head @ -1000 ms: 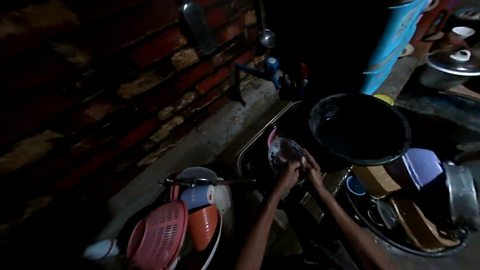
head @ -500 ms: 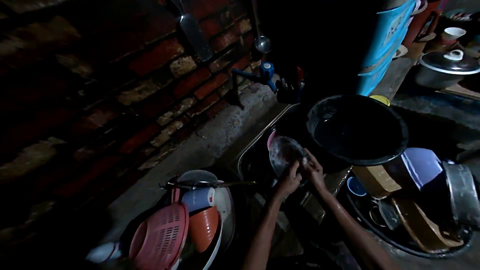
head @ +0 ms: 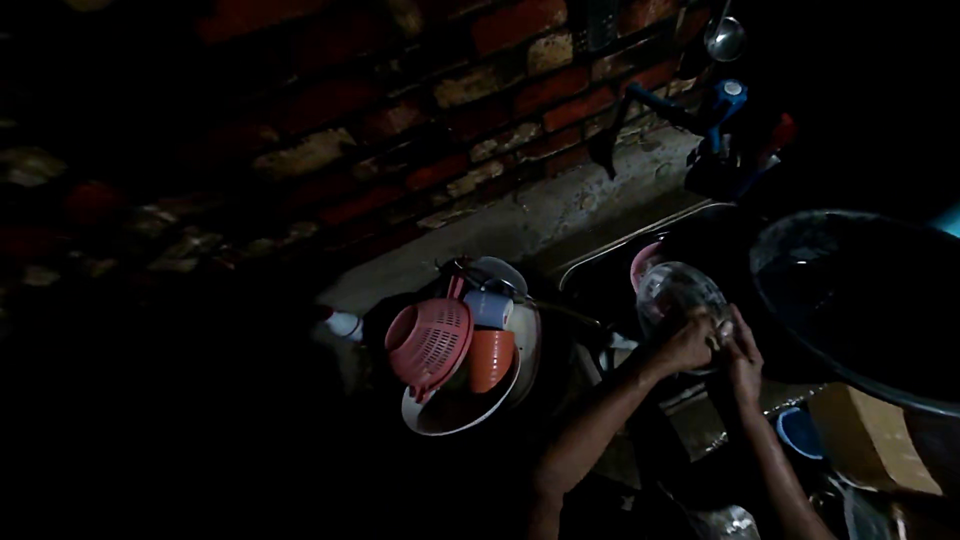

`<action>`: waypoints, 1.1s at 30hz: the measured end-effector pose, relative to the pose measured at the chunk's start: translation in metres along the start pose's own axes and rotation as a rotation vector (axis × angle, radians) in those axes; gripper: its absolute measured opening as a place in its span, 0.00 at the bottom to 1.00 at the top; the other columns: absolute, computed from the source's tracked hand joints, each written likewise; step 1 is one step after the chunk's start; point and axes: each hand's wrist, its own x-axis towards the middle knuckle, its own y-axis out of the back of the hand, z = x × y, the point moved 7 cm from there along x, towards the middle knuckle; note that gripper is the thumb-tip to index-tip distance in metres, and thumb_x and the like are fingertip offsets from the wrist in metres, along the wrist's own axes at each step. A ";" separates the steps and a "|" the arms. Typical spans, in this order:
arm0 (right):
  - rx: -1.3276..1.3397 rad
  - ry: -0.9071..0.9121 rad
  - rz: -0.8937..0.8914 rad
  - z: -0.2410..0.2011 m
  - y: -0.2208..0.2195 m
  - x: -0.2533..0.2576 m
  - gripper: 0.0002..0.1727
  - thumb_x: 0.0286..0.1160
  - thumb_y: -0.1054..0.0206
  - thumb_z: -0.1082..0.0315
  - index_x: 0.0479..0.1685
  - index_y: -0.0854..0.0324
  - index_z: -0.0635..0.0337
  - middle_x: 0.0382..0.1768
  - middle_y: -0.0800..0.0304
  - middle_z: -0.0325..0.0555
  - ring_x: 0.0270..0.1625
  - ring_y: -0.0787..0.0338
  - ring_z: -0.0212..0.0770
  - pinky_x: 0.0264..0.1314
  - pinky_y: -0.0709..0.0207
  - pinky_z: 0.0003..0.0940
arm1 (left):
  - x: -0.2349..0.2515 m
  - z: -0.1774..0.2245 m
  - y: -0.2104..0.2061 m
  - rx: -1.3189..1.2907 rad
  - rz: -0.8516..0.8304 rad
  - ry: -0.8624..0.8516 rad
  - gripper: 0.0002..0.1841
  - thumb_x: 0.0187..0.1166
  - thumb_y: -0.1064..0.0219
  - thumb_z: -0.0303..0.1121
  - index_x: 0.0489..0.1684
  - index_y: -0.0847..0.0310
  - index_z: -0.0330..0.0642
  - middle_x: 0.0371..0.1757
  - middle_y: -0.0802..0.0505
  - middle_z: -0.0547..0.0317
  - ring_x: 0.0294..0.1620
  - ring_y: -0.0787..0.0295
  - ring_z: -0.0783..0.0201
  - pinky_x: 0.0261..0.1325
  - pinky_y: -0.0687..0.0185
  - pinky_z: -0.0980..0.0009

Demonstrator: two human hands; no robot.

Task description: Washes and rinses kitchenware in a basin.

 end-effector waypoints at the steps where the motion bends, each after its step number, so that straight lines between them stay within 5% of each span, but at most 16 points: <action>1: -0.017 0.014 0.016 -0.002 0.005 0.004 0.29 0.89 0.50 0.71 0.88 0.43 0.70 0.81 0.29 0.55 0.71 0.20 0.27 0.72 0.27 0.22 | -0.009 0.006 -0.004 0.031 -0.109 0.036 0.17 0.74 0.33 0.23 0.60 0.15 0.27 0.66 0.14 0.33 0.71 0.19 0.41 0.76 0.26 0.48; 3: -0.033 0.067 0.043 -0.007 0.011 0.009 0.28 0.88 0.48 0.73 0.86 0.41 0.72 0.82 0.30 0.57 0.70 0.19 0.26 0.71 0.26 0.20 | -0.019 0.005 0.002 0.078 -0.166 0.126 0.16 0.74 0.33 0.22 0.60 0.16 0.25 0.65 0.14 0.31 0.72 0.20 0.39 0.77 0.28 0.47; 7: -0.070 0.070 -0.021 -0.011 0.001 -0.001 0.28 0.86 0.47 0.73 0.85 0.39 0.73 0.78 0.26 0.55 0.62 0.17 0.22 0.63 0.23 0.17 | 0.005 -0.027 0.034 0.238 0.095 0.287 0.24 0.80 0.38 0.19 0.77 0.28 0.25 0.82 0.27 0.29 0.83 0.30 0.36 0.85 0.36 0.49; 10: -0.053 -0.010 -0.029 -0.010 -0.009 -0.011 0.29 0.87 0.47 0.72 0.87 0.40 0.68 0.73 0.21 0.55 0.57 0.13 0.28 0.58 0.18 0.24 | 0.031 -0.038 0.044 0.135 0.249 0.168 0.20 0.85 0.42 0.25 0.74 0.25 0.27 0.79 0.24 0.31 0.80 0.25 0.40 0.83 0.31 0.53; 13: 0.066 -0.016 0.009 -0.008 -0.006 -0.001 0.28 0.86 0.46 0.74 0.86 0.39 0.69 0.67 0.17 0.53 0.55 0.12 0.29 0.58 0.17 0.26 | 0.020 -0.012 0.023 -0.109 0.114 -0.056 0.21 0.78 0.37 0.21 0.71 0.24 0.25 0.72 0.18 0.31 0.74 0.19 0.44 0.79 0.26 0.54; 17: 0.118 0.001 0.074 -0.012 0.010 0.014 0.28 0.85 0.44 0.76 0.85 0.37 0.70 0.60 0.13 0.54 0.50 0.11 0.30 0.54 0.15 0.27 | -0.010 0.004 0.004 0.121 -0.207 0.071 0.16 0.82 0.39 0.28 0.59 0.16 0.25 0.62 0.12 0.31 0.69 0.17 0.39 0.76 0.27 0.47; 22: 0.085 -0.033 -0.005 -0.003 0.003 0.000 0.27 0.86 0.44 0.74 0.85 0.36 0.69 0.63 0.14 0.56 0.45 0.10 0.32 0.48 0.14 0.30 | 0.021 -0.028 0.041 0.432 0.077 0.301 0.22 0.81 0.39 0.22 0.74 0.25 0.27 0.79 0.25 0.28 0.81 0.30 0.31 0.82 0.34 0.43; 25: 0.137 -0.091 -0.022 0.000 -0.006 -0.011 0.30 0.86 0.43 0.73 0.87 0.39 0.66 0.63 0.14 0.60 0.46 0.08 0.41 0.49 0.11 0.39 | 0.038 -0.022 0.034 0.326 0.117 0.192 0.23 0.81 0.41 0.21 0.77 0.29 0.25 0.81 0.27 0.27 0.82 0.31 0.33 0.83 0.35 0.45; 29: 0.179 -0.065 0.053 -0.012 0.004 0.001 0.28 0.85 0.41 0.72 0.85 0.36 0.68 0.58 0.12 0.56 0.47 0.10 0.33 0.51 0.15 0.31 | 0.007 0.006 0.007 -0.017 0.003 -0.098 0.22 0.85 0.44 0.26 0.74 0.27 0.23 0.75 0.20 0.29 0.79 0.25 0.41 0.84 0.34 0.51; 31: 0.144 -0.024 0.054 -0.021 0.012 0.006 0.27 0.86 0.42 0.72 0.83 0.34 0.70 0.62 0.13 0.58 0.52 0.11 0.33 0.58 0.17 0.31 | -0.014 0.011 0.000 -0.074 -0.097 -0.147 0.24 0.83 0.40 0.39 0.67 0.20 0.25 0.72 0.17 0.32 0.77 0.24 0.43 0.84 0.34 0.51; 33: 0.129 -0.016 0.042 -0.031 0.015 0.009 0.27 0.85 0.41 0.72 0.82 0.33 0.70 0.64 0.14 0.59 0.52 0.11 0.34 0.58 0.17 0.31 | -0.028 0.022 0.000 0.071 -0.176 -0.246 0.26 0.76 0.29 0.40 0.60 0.17 0.22 0.65 0.14 0.28 0.71 0.19 0.37 0.78 0.28 0.44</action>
